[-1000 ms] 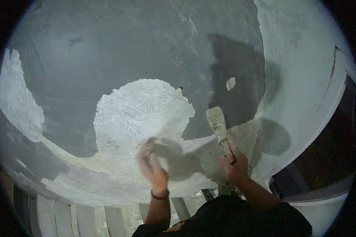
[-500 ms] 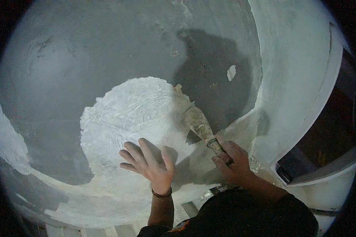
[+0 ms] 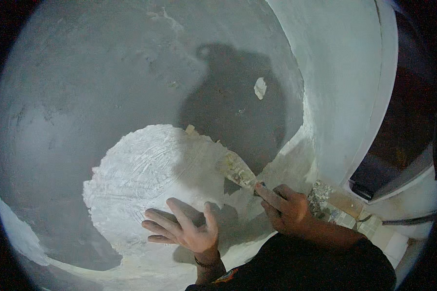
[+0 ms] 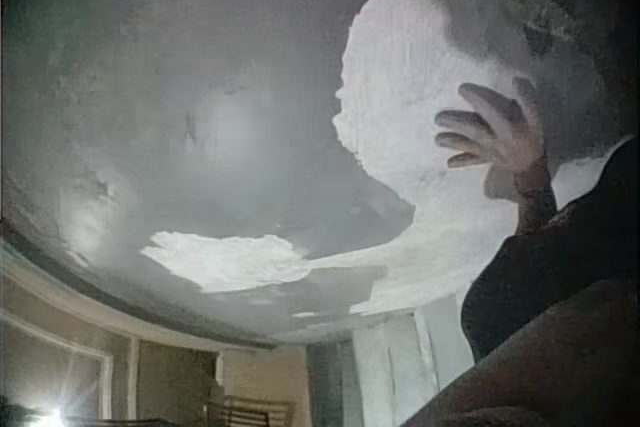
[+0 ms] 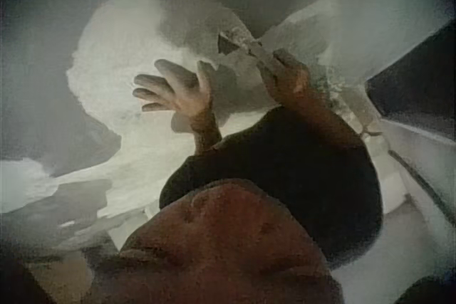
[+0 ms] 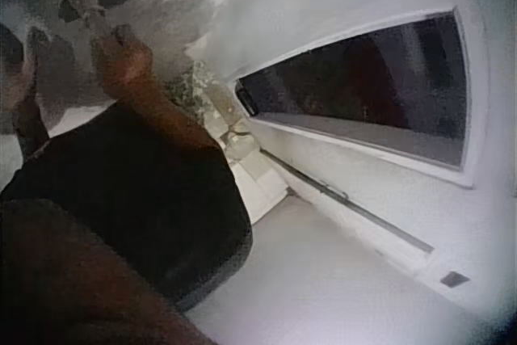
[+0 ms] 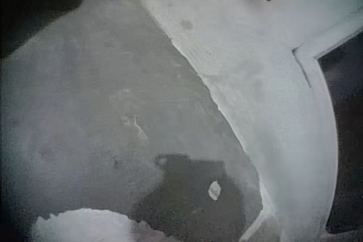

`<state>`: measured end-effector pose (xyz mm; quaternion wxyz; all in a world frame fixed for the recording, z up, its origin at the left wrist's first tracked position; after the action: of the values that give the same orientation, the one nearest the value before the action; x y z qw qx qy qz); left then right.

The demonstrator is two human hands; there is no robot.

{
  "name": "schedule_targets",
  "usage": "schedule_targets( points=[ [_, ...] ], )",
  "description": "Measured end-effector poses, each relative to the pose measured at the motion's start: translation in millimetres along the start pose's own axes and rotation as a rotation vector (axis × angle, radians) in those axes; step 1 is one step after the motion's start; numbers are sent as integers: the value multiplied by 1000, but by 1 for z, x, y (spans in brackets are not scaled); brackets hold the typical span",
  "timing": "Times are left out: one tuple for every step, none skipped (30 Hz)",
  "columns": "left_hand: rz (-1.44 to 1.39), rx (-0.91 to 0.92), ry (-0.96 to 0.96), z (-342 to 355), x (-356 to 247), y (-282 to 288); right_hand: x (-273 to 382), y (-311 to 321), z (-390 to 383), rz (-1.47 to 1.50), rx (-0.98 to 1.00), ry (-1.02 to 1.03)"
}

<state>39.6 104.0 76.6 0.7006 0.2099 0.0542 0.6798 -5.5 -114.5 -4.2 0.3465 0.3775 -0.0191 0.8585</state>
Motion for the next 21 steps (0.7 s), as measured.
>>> schedule_targets(
  points=[
    [5, -13, -12, 0, -1, 1, -4, -2, -1, -4, -7, -34],
    [12, -25, -22, 0, -1, 1, -2, -1, -2, -14, -37, -12],
    [27, -24, -15, 0, 0, 1, -2, -1, -2, -12, -41, -1],
    [22, -36, -23, -1, 0, 2, -3, -3, -2, -15, -20, -15],
    [23, -29, -17, -1, 0, 1, -1, -3, -2, -12, -24, 8],
    [15, -29, -4, -1, 1, 1, -2, -3, -1, -13, -5, -1],
    [12, -28, -11, -1, 0, 1, 1, 0, 1, 7, -30, 23],
    [3, -31, -6, -1, 1, 2, -2, -4, 2, -2, 19, -8],
    [-15, -36, 12, -1, 1, 2, -2, -4, 5, 12, 27, -10],
    [15, -39, -17, 0, -1, 3, -6, -9, 6, 7, 84, -44],
    [17, -37, -13, -1, -1, 2, -2, -3, 8, 19, 22, 1],
    [23, -30, -11, -1, 0, 2, -1, -2, 9, 16, 12, 11],
    [29, -28, -10, -1, 0, 2, -2, -3, 10, 8, 30, -4],
    [41, -35, -25, 0, -1, 3, 1, 1, 11, 20, -13, 26],
    [51, -42, -42, 0, -3, 4, 1, 3, 12, 24, -26, 27],
    [53, -53, -37, 0, -2, 5, 5, 11, 12, 57, -102, 82],
    [68, -58, -50, -1, -3, 5, 0, 3, 13, 15, -18, 32],
    [80, -60, -49, -1, -3, 5, 0, 2, 13, 8, 6, 26],
    [93, -59, -47, -1, -3, 4, -5, -2, 13, -6, 53, -18],
    [74, -56, -44, -1, -2, 4, 0, 2, 14, -5, 15, 30],
    [55, -56, -41, -1, -2, 4, 1, 4, 16, -12, -3, 43]
  ],
)
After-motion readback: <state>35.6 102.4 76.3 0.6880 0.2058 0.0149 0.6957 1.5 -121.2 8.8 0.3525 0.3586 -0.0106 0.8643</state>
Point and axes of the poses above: each hand's wrist, its own z-axis towards the middle knuckle, its own y-axis out of the back of the hand, x = y × z, the point moved 9 cm from there along z, towards the middle knuckle, and after that the axes turned 6 degrees about -x, right-handed, at the moved point
